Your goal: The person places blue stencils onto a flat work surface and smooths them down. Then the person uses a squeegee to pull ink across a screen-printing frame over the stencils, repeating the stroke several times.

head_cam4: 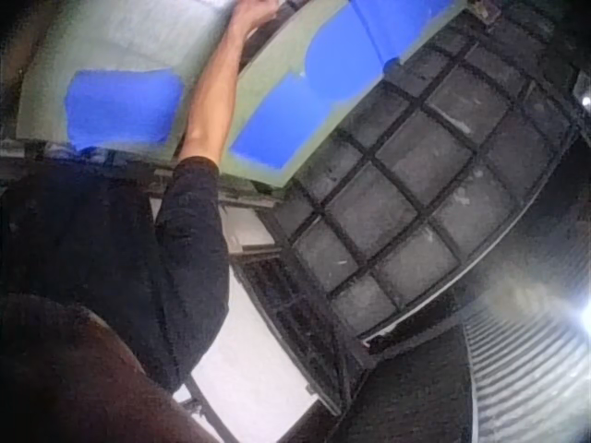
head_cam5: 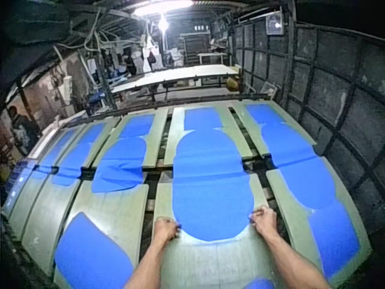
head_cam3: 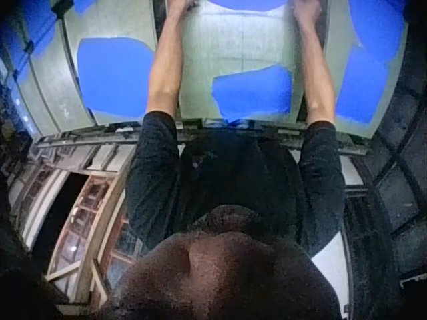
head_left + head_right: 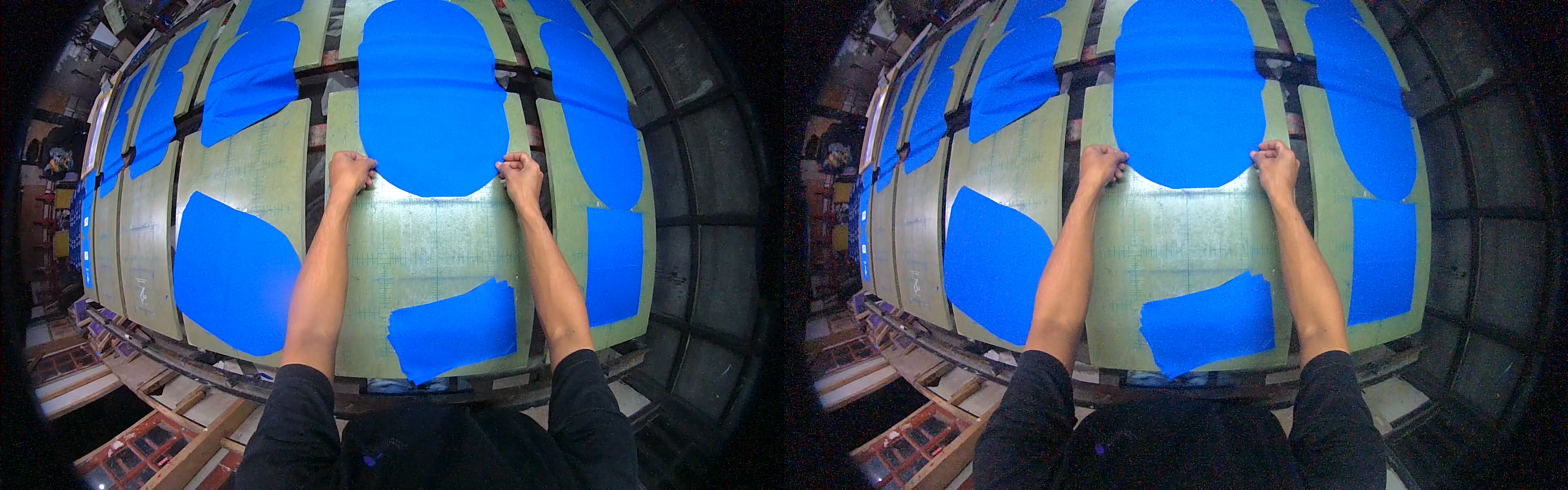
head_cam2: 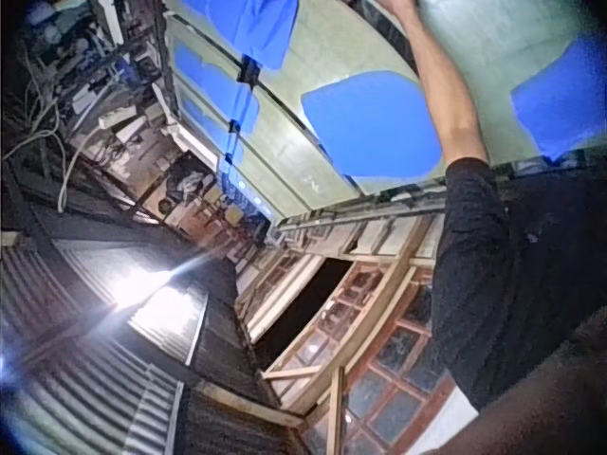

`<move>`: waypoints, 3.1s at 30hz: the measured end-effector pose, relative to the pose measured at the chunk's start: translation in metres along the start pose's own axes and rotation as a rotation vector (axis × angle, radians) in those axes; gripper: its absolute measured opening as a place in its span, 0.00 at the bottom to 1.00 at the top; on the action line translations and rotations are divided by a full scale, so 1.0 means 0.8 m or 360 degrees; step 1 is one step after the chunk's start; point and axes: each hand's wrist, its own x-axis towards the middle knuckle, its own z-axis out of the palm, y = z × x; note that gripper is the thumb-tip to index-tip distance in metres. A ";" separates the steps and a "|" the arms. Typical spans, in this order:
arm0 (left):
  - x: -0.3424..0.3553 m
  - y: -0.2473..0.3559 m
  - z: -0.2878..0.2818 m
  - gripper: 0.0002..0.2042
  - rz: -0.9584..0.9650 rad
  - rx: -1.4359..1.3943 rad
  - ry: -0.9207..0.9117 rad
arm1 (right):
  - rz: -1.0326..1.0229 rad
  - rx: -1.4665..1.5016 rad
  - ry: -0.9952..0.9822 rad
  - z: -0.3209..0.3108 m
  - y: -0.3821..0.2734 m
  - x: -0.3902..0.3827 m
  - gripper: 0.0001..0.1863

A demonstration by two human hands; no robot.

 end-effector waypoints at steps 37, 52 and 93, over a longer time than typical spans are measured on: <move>-0.020 -0.010 0.003 0.05 0.0021 -0.0128 0.0058 | -0.0183 -0.0087 0.0077 0.006 0.013 -0.012 0.11; -0.020 -0.012 0.004 0.06 0.0012 -0.0201 0.0073 | -0.0258 -0.0084 0.0125 0.004 0.000 -0.021 0.10; -0.061 0.064 0.197 0.34 0.1385 0.1457 0.0038 | -0.0919 -0.1374 -0.0269 0.036 -0.015 0.010 0.29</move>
